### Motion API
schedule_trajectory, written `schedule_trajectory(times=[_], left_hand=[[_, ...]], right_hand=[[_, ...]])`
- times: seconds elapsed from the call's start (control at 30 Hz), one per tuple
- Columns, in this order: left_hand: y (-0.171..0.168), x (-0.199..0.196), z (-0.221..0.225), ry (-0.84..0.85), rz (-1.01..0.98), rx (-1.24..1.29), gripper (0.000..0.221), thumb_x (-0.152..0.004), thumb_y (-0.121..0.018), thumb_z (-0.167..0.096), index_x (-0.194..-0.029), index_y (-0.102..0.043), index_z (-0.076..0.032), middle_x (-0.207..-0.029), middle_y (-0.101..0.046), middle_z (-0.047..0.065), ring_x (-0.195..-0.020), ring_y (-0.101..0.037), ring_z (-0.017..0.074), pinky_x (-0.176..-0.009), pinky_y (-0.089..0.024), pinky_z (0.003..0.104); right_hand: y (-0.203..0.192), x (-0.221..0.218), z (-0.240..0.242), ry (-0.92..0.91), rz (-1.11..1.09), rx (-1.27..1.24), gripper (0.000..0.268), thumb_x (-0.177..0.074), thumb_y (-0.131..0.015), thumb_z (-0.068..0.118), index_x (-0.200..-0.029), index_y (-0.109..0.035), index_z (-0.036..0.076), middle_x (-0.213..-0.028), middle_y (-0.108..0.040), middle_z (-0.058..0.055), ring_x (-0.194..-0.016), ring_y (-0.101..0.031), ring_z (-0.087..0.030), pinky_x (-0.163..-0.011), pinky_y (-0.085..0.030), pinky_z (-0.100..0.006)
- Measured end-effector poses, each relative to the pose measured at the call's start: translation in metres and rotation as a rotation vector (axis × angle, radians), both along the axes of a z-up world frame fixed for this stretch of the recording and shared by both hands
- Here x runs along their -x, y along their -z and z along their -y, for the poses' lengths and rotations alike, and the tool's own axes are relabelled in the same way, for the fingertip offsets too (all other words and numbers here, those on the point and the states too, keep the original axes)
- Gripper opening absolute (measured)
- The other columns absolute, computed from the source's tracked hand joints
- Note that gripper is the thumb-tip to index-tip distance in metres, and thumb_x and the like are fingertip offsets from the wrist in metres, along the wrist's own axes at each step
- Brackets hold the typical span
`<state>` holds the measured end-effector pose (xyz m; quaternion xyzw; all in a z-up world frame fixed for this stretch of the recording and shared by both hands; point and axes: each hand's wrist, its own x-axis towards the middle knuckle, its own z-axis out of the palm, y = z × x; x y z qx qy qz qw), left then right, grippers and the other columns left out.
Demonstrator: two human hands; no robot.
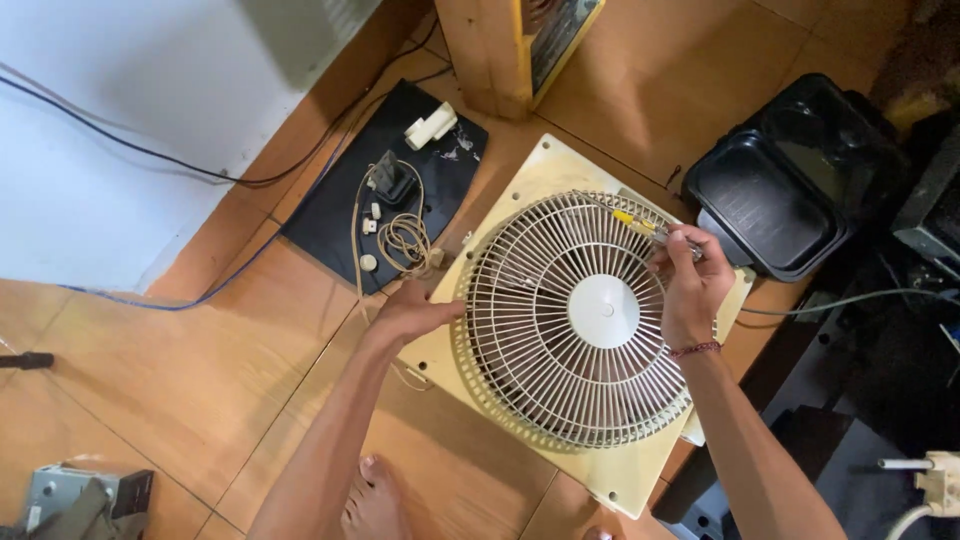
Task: The person disassembles an electric box fan on the floor. They use a screwdriver to unscrew the casing screws, remove the front grille, set the grille aside, and begin working on the exposed fan blades and rear housing.
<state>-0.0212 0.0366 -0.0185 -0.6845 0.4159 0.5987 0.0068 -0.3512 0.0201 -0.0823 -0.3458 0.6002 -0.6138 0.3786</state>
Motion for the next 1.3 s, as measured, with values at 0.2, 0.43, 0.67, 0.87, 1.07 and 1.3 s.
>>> schedule_trajectory(times=[0.2,0.43,0.67,0.87,1.07,1.3], left_hand=[[0.046,-0.006,0.005,0.058,0.252,0.223,0.072,-0.094,-0.066,-0.047,-0.144,-0.045,0.002,-0.140,-0.052,0.030,-0.136,-0.049,0.0472,-0.106,-0.048,0.062],[0.075,0.117,-0.116,0.187,0.021,1.747,0.105,-0.066,-0.072,-0.037,-0.160,-0.029,-0.020,-0.139,-0.047,0.031,-0.124,-0.050,0.0545,-0.098,-0.043,0.068],[0.090,0.148,-0.135,0.812,0.200,1.575,0.097,-0.057,-0.085,-0.041,-0.147,-0.050,-0.035,-0.160,-0.041,0.013,-0.146,-0.040,0.0477,-0.107,-0.040,0.066],[0.117,0.134,-0.117,0.896,0.356,1.615,0.101,-0.073,-0.085,-0.065,-0.158,-0.037,-0.039,-0.168,-0.028,0.004,-0.153,-0.025,0.0376,-0.117,-0.020,0.066],[0.108,0.113,-0.083,0.920,0.305,1.536,0.095,-0.075,-0.085,-0.062,-0.157,-0.041,-0.042,-0.169,-0.028,-0.003,-0.155,-0.022,0.0292,-0.121,-0.015,0.066],[0.100,0.103,-0.066,0.961,0.286,1.515,0.102,-0.073,-0.086,-0.066,-0.158,-0.036,-0.040,-0.168,-0.029,-0.003,-0.155,-0.029,0.0270,-0.120,-0.025,0.068]], right_hand=[[0.003,-0.009,0.005,0.060,0.066,0.045,0.005,-0.103,-0.067,0.011,-0.106,-0.070,0.008,-0.081,-0.065,-0.007,-0.070,-0.062,-0.012,-0.063,-0.058,-0.025],[0.010,-0.006,0.000,0.023,-0.003,0.064,0.005,-0.101,-0.067,0.006,-0.100,-0.071,0.004,-0.078,-0.063,-0.008,-0.065,-0.062,-0.012,-0.059,-0.061,-0.026],[-0.003,-0.002,-0.002,-0.081,0.070,0.009,0.009,-0.103,-0.064,0.008,-0.103,-0.072,0.004,-0.088,-0.066,-0.010,-0.067,-0.064,-0.010,-0.060,-0.063,-0.024],[-0.008,0.006,0.002,-0.210,0.111,0.026,0.011,-0.103,-0.063,0.011,-0.108,-0.069,0.003,-0.091,-0.068,-0.009,-0.072,-0.064,-0.011,-0.067,-0.060,-0.023],[-0.025,-0.003,0.009,-0.323,0.131,0.080,0.016,-0.104,-0.063,0.015,-0.115,-0.068,0.003,-0.095,-0.071,-0.007,-0.077,-0.062,-0.011,-0.074,-0.056,-0.023],[-0.059,0.016,-0.012,-0.514,-0.003,0.019,0.019,-0.106,-0.059,0.004,-0.124,-0.065,0.000,-0.104,-0.070,-0.011,-0.078,-0.062,-0.010,-0.075,-0.059,-0.021]])
